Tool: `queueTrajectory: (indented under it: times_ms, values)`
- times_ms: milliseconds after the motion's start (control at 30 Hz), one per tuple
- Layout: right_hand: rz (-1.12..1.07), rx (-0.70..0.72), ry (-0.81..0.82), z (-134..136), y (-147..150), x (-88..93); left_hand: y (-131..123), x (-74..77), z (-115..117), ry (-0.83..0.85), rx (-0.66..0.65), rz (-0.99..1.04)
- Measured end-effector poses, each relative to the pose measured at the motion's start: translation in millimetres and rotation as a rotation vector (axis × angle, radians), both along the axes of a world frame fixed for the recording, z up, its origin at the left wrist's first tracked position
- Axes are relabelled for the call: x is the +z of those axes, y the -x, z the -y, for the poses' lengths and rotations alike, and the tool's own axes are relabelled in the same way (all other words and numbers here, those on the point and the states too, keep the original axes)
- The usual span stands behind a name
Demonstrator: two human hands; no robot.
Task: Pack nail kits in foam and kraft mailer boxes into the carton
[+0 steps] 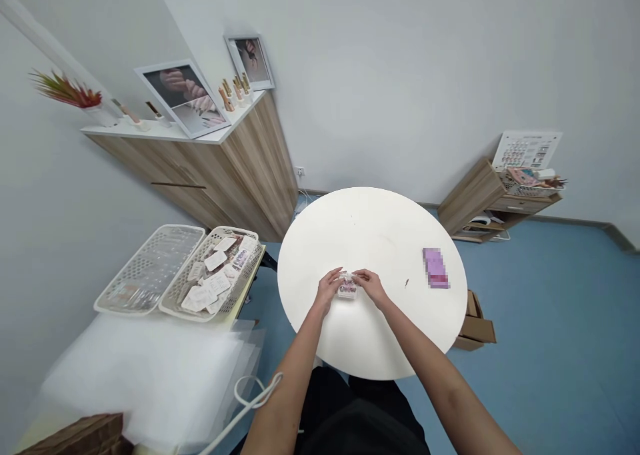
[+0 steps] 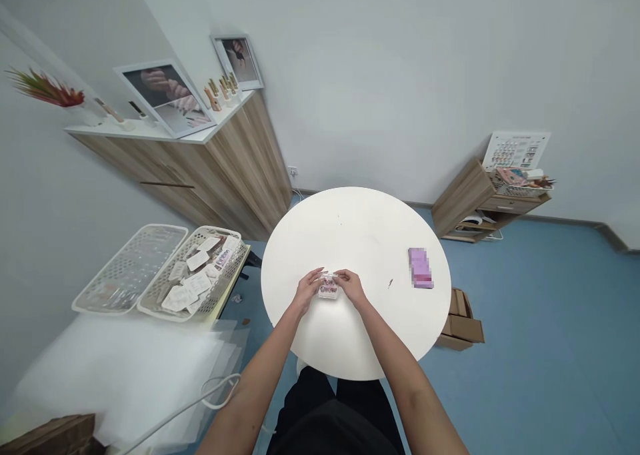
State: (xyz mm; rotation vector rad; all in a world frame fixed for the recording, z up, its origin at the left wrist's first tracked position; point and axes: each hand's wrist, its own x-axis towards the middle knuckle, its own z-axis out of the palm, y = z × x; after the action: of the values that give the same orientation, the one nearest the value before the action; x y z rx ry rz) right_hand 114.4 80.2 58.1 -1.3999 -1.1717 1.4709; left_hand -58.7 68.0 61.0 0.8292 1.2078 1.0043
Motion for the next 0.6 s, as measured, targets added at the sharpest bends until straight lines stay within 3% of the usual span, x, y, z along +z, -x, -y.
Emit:
queueTrajectory:
  times_ms: [133, 200, 333, 467, 600]
  values:
    - [0.048, -0.114, -0.002, -33.5, -3.1, -6.9, -5.5, -15.8, -14.5, -0.093, 0.079, -0.289]
    - [0.119, -0.13, -0.011, -48.2, -6.4, -15.1, -7.6, -27.5, -16.7, -0.158, 0.048, -0.516]
    - [0.282, -0.14, -0.066, -75.9, -15.1, -34.6, -13.8, -49.7, -14.9, -0.355, -0.241, -0.896]
    - [0.379, -0.163, -0.105, -96.3, -22.2, -51.0, -25.7, -58.8, -14.2, -0.417, -0.535, -1.098]
    - [0.46, -0.172, -0.151, -102.1, -26.5, -62.5, -34.1, -55.1, -13.9, -0.449, -0.571, -1.156]
